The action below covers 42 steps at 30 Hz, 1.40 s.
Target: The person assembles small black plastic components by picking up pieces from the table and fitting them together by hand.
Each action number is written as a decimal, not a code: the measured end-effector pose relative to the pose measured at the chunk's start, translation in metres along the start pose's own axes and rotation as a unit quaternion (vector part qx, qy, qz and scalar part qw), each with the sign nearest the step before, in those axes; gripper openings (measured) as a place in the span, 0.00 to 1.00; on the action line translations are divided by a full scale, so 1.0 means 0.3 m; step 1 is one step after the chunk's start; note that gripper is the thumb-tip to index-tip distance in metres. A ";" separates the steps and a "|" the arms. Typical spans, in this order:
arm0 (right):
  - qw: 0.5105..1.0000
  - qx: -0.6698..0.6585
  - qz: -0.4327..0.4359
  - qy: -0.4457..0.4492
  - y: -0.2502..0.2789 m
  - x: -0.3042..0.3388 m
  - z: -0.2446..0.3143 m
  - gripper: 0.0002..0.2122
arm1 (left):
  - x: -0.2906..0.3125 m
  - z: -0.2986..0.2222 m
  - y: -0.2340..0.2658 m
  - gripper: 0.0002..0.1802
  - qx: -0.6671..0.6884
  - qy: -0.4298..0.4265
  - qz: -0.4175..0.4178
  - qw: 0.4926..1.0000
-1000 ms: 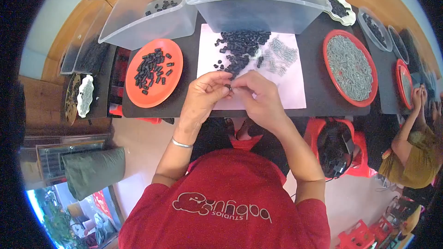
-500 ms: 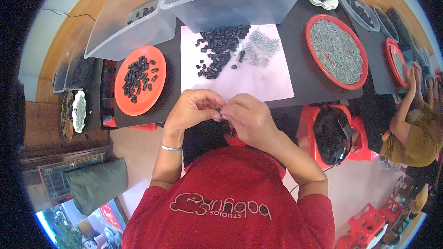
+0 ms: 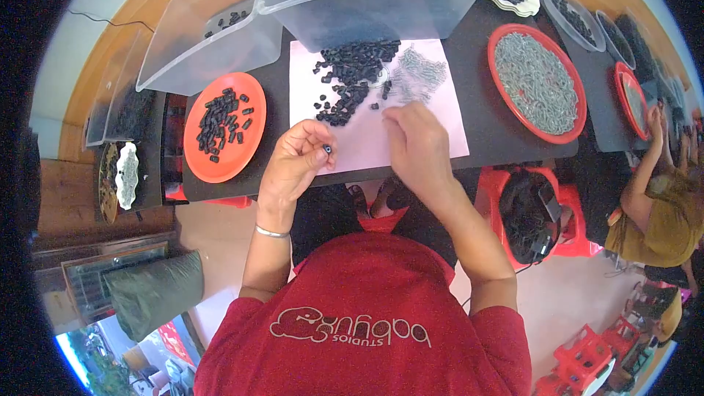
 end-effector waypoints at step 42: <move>0.966 -0.234 0.102 -0.028 -0.132 -0.027 0.067 0.09 | -0.021 0.012 0.021 0.08 0.084 -0.025 -0.083 0.993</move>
Point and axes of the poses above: each hand's wrist, its own x-axis away from the middle knuckle, its own y-axis out of the back of the hand, z = x × y, the point moved 4 cm from there along -x, towards the middle knuckle, and after that the axes turned 1 degree about -x, right-handed, at the moved point
